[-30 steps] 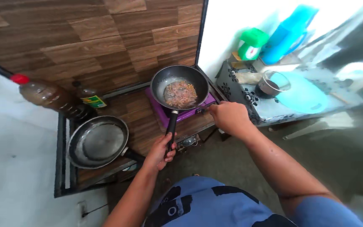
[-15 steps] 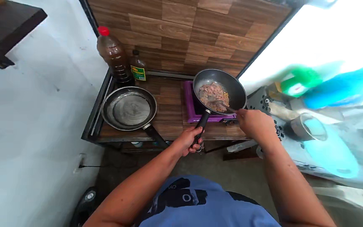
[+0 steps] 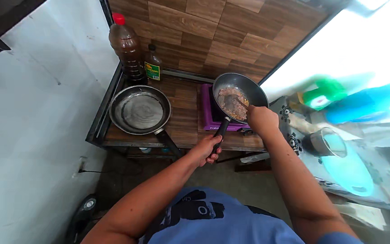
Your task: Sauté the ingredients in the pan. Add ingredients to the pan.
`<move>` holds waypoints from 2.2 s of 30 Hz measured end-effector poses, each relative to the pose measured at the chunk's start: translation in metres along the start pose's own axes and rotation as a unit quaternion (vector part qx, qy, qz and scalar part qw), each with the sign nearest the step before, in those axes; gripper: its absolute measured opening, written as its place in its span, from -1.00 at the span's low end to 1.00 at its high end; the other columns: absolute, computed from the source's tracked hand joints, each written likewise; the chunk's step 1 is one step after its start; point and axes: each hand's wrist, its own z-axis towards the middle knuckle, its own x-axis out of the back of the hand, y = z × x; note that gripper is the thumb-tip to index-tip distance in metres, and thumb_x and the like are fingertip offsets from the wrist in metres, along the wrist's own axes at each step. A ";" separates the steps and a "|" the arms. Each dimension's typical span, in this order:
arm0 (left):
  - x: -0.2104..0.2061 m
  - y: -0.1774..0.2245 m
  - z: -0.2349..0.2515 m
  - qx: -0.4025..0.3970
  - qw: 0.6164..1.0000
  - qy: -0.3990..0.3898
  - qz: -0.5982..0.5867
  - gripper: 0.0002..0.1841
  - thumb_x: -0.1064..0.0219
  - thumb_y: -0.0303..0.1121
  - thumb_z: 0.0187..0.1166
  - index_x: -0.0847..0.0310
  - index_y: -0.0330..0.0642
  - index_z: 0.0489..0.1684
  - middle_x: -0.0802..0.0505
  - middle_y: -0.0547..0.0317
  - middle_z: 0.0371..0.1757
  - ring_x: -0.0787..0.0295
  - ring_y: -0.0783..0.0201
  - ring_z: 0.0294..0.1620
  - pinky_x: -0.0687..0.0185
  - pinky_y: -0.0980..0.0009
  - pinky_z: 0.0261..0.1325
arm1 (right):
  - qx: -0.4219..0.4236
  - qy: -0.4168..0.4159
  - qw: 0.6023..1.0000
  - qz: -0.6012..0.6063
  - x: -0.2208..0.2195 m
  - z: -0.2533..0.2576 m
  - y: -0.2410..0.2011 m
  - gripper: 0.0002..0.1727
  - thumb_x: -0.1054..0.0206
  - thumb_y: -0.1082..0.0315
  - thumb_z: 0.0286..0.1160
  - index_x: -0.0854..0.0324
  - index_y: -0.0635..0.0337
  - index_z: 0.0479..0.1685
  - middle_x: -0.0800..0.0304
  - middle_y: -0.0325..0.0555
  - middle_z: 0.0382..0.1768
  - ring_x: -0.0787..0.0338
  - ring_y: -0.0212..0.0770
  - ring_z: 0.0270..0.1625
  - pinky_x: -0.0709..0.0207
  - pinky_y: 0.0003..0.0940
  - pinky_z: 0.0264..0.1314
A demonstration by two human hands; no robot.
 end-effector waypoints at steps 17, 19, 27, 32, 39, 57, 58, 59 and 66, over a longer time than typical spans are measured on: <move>-0.003 0.004 0.000 0.004 1.000 0.019 0.018 -0.65 0.09 -0.10 0.92 -0.43 -0.13 0.29 -0.51 0.30 -0.58 -0.28 0.53 -0.83 -0.19 0.68 -0.82 | -0.003 -0.021 0.999 0.025 0.009 -0.040 0.035 -0.70 -0.18 0.21 0.77 -0.75 0.09 0.20 -0.86 0.26 -0.06 -0.83 0.36 0.07 -0.58 0.39 -0.04; -0.005 0.002 0.001 0.009 0.999 0.028 0.027 -0.66 0.10 -0.10 0.92 -0.44 -0.12 0.28 -0.50 0.31 -0.58 -0.27 0.54 -0.83 -0.19 0.68 -0.82 | -0.018 -0.009 0.999 0.050 -0.009 -0.018 0.034 -0.68 -0.12 0.21 0.79 -0.72 0.12 0.21 -0.84 0.30 -0.02 -0.83 0.40 0.09 -0.58 0.41 -0.04; -0.012 0.001 0.000 -0.076 0.976 0.106 0.175 -0.62 0.03 -0.19 0.92 -0.34 -0.17 0.53 -0.77 0.12 -0.29 -0.56 0.41 -0.70 -0.52 0.55 -0.67 | -0.002 0.062 0.993 0.101 0.010 -0.055 0.102 -0.64 -0.14 0.07 0.82 -0.81 0.01 0.15 -0.86 0.22 -0.05 -0.83 0.35 0.05 -0.58 0.40 -0.08; -0.020 0.002 0.005 -0.143 0.917 0.142 0.344 -0.49 -0.01 -0.28 0.88 -0.15 -0.05 0.80 -0.75 0.09 -0.28 -0.60 0.35 -0.67 -0.56 0.46 -0.67 | -0.024 0.000 0.994 0.105 -0.002 -0.078 0.103 -0.74 -0.21 0.22 0.74 -0.80 0.11 0.00 -0.84 0.24 -0.15 -0.83 0.35 -0.06 -0.57 0.36 -0.22; -0.032 0.002 0.006 -0.109 0.858 0.184 0.466 -0.47 -0.17 -0.15 0.83 -0.23 -0.13 0.71 -0.63 0.09 -0.44 -0.54 0.33 -0.70 -0.55 0.40 -0.65 | 0.002 -0.012 0.984 0.178 -0.035 -0.028 0.099 -0.74 -0.24 0.47 0.59 -0.72 0.15 0.15 -0.82 0.23 -0.02 -0.83 0.30 0.04 -0.62 0.29 -0.16; -0.032 0.008 0.003 -0.075 0.855 0.187 0.478 -0.50 -0.11 -0.12 0.86 -0.24 -0.12 0.68 -0.64 0.09 -0.37 -0.60 0.30 -0.63 -0.64 0.36 -0.54 | 0.009 -0.023 0.990 0.138 -0.019 -0.030 0.103 -0.78 -0.21 0.43 0.64 -0.72 0.18 0.09 -0.83 0.24 -0.07 -0.83 0.32 0.03 -0.60 0.31 -0.14; -0.031 0.008 0.003 -0.071 0.862 0.180 0.469 -0.50 -0.11 -0.12 0.86 -0.24 -0.11 0.68 -0.63 0.10 -0.37 -0.59 0.30 -0.63 -0.63 0.37 -0.54 | 0.000 -0.021 0.990 0.142 -0.024 -0.019 0.098 -0.74 -0.17 0.43 0.68 -0.71 0.17 0.17 -0.82 0.25 -0.02 -0.83 0.33 0.07 -0.61 0.31 -0.11; -0.029 0.008 0.003 -0.072 0.875 0.169 0.448 -0.51 -0.11 -0.14 0.86 -0.24 -0.12 0.66 -0.62 0.11 -0.40 -0.58 0.31 -0.65 -0.61 0.39 -0.57 | -0.003 -0.017 0.989 0.147 -0.030 -0.007 0.093 -0.70 -0.15 0.43 0.69 -0.69 0.15 0.25 -0.82 0.26 0.02 -0.82 0.34 0.11 -0.62 0.32 -0.07; -0.008 0.002 0.008 -0.036 0.991 0.036 0.123 -0.61 0.08 -0.16 0.92 -0.44 -0.11 0.51 -0.66 0.23 -0.51 -0.51 0.47 -0.74 -0.47 0.61 -0.72 | 0.026 0.043 0.994 0.095 0.026 0.008 0.099 -0.74 -0.20 0.27 0.71 -0.77 0.17 0.02 -0.83 0.27 -0.02 -0.81 0.36 0.10 -0.57 0.40 -0.09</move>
